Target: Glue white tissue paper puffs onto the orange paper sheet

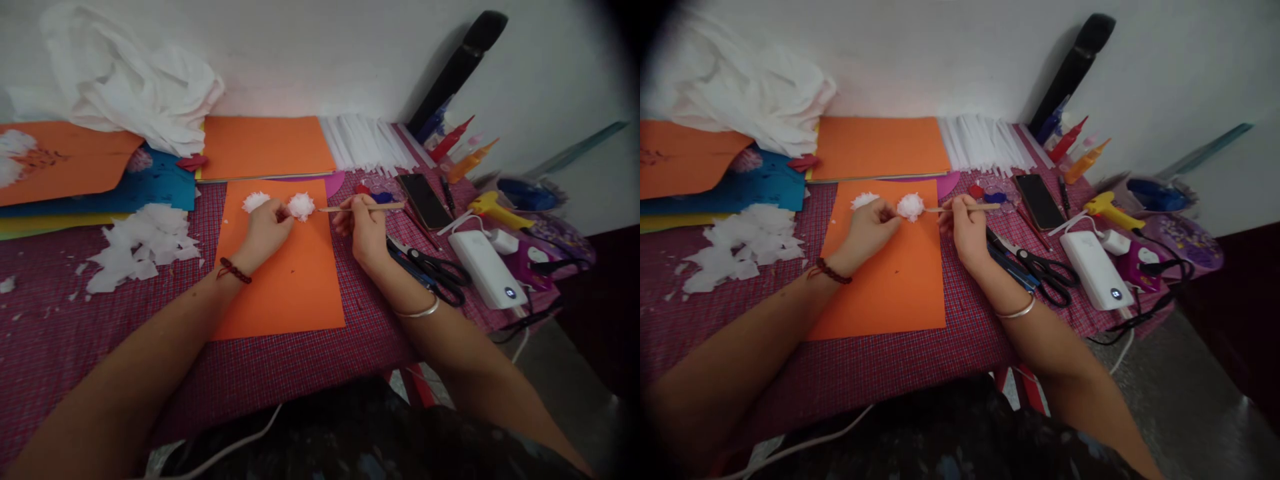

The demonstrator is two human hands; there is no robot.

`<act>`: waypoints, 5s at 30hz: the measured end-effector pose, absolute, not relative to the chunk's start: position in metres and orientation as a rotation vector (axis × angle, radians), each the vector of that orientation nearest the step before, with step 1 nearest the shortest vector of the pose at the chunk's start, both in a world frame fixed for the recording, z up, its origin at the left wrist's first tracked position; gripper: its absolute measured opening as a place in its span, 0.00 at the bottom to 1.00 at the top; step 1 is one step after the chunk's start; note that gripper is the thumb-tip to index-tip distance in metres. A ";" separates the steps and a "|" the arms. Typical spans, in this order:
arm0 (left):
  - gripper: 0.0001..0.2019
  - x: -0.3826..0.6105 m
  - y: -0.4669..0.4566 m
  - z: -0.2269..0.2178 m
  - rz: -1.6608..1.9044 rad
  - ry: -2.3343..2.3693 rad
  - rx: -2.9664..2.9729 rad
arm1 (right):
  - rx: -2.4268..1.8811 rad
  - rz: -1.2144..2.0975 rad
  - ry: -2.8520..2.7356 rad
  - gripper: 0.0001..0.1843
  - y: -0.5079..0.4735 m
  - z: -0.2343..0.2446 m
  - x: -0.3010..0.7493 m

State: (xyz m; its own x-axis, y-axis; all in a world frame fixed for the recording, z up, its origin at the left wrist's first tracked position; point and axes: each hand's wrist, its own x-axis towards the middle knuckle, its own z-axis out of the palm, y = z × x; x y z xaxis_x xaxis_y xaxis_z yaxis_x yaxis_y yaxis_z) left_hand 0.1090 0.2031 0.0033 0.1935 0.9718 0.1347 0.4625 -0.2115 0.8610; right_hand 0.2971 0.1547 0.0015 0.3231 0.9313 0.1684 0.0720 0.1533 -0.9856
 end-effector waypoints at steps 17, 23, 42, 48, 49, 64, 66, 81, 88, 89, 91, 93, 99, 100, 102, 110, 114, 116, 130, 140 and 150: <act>0.08 0.005 0.171 0.074 0.786 1.337 1.758 | -1.165 0.785 -1.580 0.16 0.149 -0.009 0.288; 0.12 -0.013 0.131 0.034 0.451 0.998 2.402 | -1.246 0.790 -1.490 0.13 0.151 -0.007 0.292; 0.11 -0.083 0.148 0.092 0.415 1.557 2.372 | -1.248 0.934 -1.242 0.07 0.145 -0.003 0.292; 0.11 -0.100 0.160 0.085 0.071 1.609 2.427 | -1.249 0.972 -1.264 0.07 0.143 -0.001 0.290; 0.11 -0.097 0.161 0.078 0.061 1.575 2.455 | -1.251 0.967 -1.264 0.07 0.143 -0.002 0.291; 0.08 -0.056 0.145 0.077 0.753 1.309 1.470 | -1.153 1.007 -1.230 0.08 0.136 0.006 0.283; 0.08 -0.035 0.144 0.074 0.685 1.189 1.397 | -1.130 1.046 -1.242 0.09 0.130 0.011 0.275; 0.09 0.073 0.159 0.059 0.453 0.847 1.507 | -1.031 1.372 -1.309 0.14 0.115 0.027 0.263; 0.12 0.080 0.148 0.056 0.663 0.914 1.692 | -1.137 1.281 -1.303 0.13 0.117 0.025 0.260; 0.11 0.080 0.147 0.056 0.697 0.932 1.683 | -1.139 1.270 -1.331 0.12 0.117 0.026 0.260; 0.10 0.078 0.150 0.059 0.744 0.938 1.644 | -1.133 1.251 -1.375 0.11 0.117 0.027 0.262; 0.11 0.072 0.160 0.067 0.823 0.946 1.597 | -1.113 1.211 -1.358 0.11 0.120 0.025 0.270; 0.09 0.067 0.214 0.086 0.919 0.903 1.542 | -1.142 1.091 -1.394 0.20 0.142 0.011 0.297; 0.08 0.071 0.222 0.083 0.884 0.895 1.538 | -1.154 1.074 -1.441 0.21 0.145 0.010 0.300; 0.06 0.078 0.233 0.072 0.821 0.897 1.541 | -1.168 1.013 -1.548 0.21 0.149 0.007 0.301; 0.04 0.081 0.246 0.038 0.704 0.999 1.833 | -1.222 0.794 -1.703 0.20 0.157 0.001 0.296; 0.05 0.078 0.248 0.036 0.471 1.038 1.987 | -1.266 0.824 -1.632 0.20 0.159 0.003 0.296; 0.06 0.081 0.248 0.033 0.328 1.028 2.043 | -1.269 0.834 -1.614 0.19 0.159 0.003 0.297; 0.05 0.096 0.245 0.003 0.570 1.137 2.144 | -1.213 0.899 -1.382 0.13 0.149 0.004 0.295; 0.09 0.098 0.246 0.003 0.594 1.154 2.157 | -1.207 0.806 -1.559 0.12 0.151 -0.001 0.294; 0.10 0.096 0.246 -0.003 0.631 1.110 2.177 | -1.222 0.690 -1.778 0.12 0.150 -0.007 0.294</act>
